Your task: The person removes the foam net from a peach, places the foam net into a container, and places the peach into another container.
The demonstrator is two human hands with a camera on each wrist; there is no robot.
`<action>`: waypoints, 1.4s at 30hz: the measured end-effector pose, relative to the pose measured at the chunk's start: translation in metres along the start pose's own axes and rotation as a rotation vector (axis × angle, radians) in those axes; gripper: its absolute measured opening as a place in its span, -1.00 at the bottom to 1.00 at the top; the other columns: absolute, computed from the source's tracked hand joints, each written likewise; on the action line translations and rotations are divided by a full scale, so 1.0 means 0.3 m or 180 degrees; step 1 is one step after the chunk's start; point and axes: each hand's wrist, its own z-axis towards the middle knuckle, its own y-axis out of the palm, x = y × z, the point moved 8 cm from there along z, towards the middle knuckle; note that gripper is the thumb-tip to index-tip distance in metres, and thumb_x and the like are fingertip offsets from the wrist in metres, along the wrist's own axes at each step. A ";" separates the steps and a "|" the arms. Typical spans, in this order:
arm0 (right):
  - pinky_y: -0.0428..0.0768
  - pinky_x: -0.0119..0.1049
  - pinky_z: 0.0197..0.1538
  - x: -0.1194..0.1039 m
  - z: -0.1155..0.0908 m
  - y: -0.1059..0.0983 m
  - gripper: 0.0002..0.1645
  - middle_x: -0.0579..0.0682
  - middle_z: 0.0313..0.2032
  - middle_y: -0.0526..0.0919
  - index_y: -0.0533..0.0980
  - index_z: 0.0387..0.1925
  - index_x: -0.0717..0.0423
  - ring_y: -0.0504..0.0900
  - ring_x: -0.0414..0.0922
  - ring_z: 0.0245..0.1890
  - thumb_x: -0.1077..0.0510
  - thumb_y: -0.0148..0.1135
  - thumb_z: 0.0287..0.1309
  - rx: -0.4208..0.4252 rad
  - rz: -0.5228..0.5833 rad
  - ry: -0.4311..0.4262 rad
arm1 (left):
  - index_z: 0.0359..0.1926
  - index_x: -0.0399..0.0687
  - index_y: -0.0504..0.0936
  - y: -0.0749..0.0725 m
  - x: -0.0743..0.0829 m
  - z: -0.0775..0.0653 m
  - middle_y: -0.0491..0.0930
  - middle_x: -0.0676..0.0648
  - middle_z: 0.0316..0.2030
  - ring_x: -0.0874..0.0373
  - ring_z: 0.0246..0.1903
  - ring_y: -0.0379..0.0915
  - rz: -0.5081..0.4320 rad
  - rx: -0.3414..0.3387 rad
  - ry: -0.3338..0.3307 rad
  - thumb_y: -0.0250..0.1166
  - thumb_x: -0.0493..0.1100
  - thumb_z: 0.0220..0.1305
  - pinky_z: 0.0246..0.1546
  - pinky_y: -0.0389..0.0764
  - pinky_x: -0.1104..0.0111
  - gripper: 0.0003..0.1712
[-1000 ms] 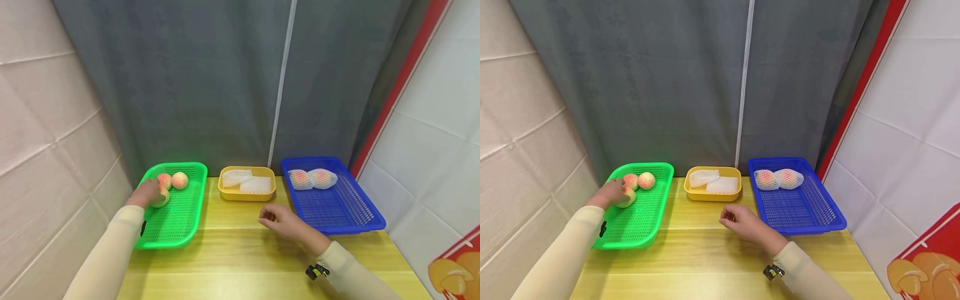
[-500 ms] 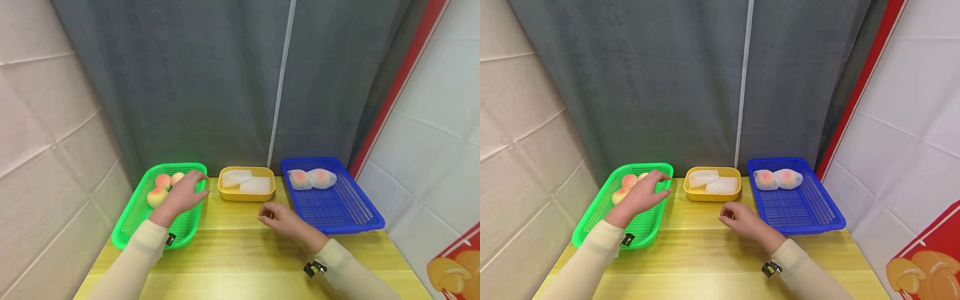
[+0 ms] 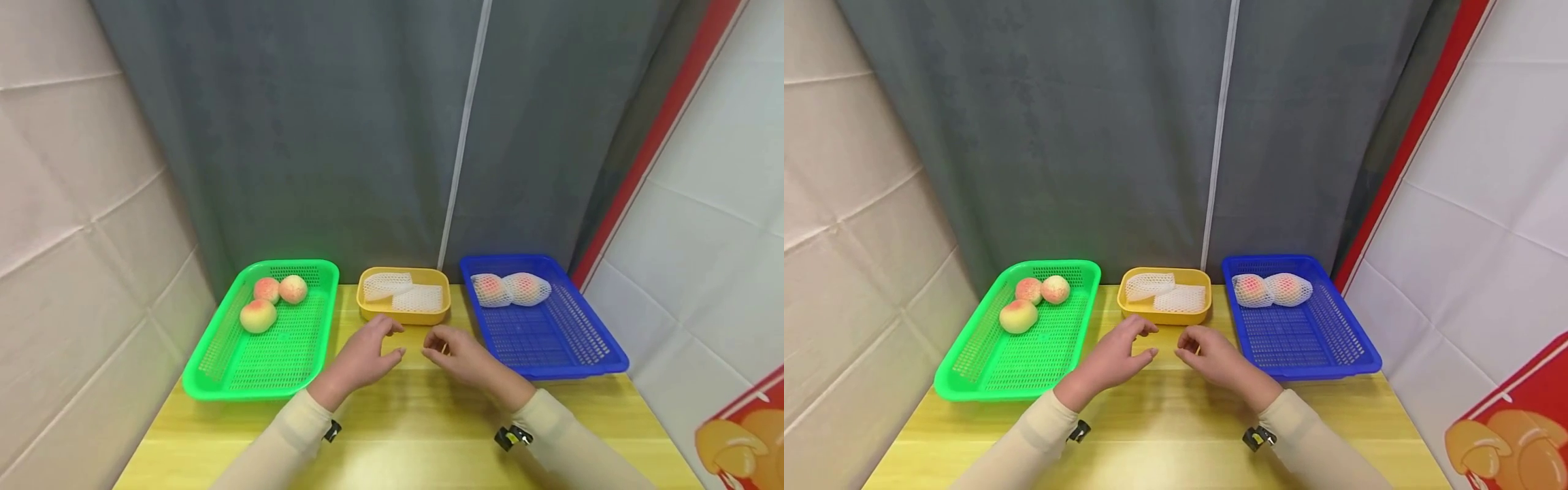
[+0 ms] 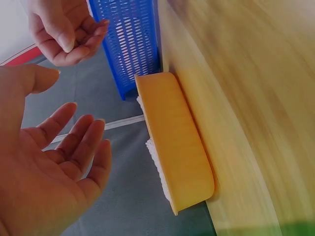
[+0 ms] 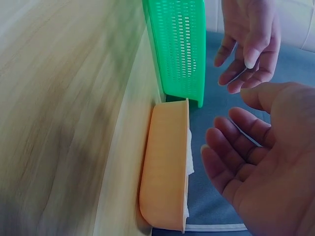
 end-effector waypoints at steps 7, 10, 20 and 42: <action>0.59 -0.34 -0.28 0.016 -0.015 -0.017 -0.94 -0.27 -0.37 0.60 0.57 -0.25 -0.15 0.58 -0.28 -0.33 0.06 0.32 0.34 0.0011 -0.0076 0.0080 | 0.14 0.04 0.56 0.019 0.005 0.008 0.51 0.07 0.05 0.09 0.07 0.53 -0.0027 0.0031 -0.0021 0.32 0.06 0.35 0.04 0.60 0.16 -0.58; 0.60 -0.34 -0.26 0.026 -0.022 -0.031 -0.94 -0.29 -0.36 0.60 0.56 -0.25 -0.17 0.58 -0.29 -0.32 0.03 0.31 0.35 0.0025 -0.0114 0.0128 | 0.13 0.06 0.56 0.028 0.011 0.014 0.51 0.07 0.04 0.11 0.06 0.53 -0.0031 0.0025 0.0023 0.32 0.06 0.35 0.03 0.60 0.17 -0.60; 0.60 -0.31 -0.25 0.047 -0.070 -0.205 -0.92 -0.28 -0.34 0.62 0.61 -0.24 -0.09 0.59 -0.27 -0.31 0.02 0.32 0.35 0.0347 -0.0276 0.0159 | 0.08 -0.01 0.59 0.085 0.100 0.104 0.51 0.12 -0.03 0.19 0.02 0.50 -0.0161 0.0118 0.0449 0.31 0.02 0.34 0.09 0.57 0.26 -0.63; 0.59 -0.24 -0.23 0.238 -0.197 -0.482 -0.78 -0.12 -0.31 0.64 0.59 -0.16 -0.07 0.58 -0.09 -0.30 -0.10 0.24 0.39 0.0763 -0.0524 0.0797 | 0.00 0.08 0.65 0.299 0.410 0.292 0.60 0.13 -0.06 0.24 -0.03 0.50 0.0178 0.0070 0.1293 0.24 0.07 0.39 0.09 0.48 0.42 -0.71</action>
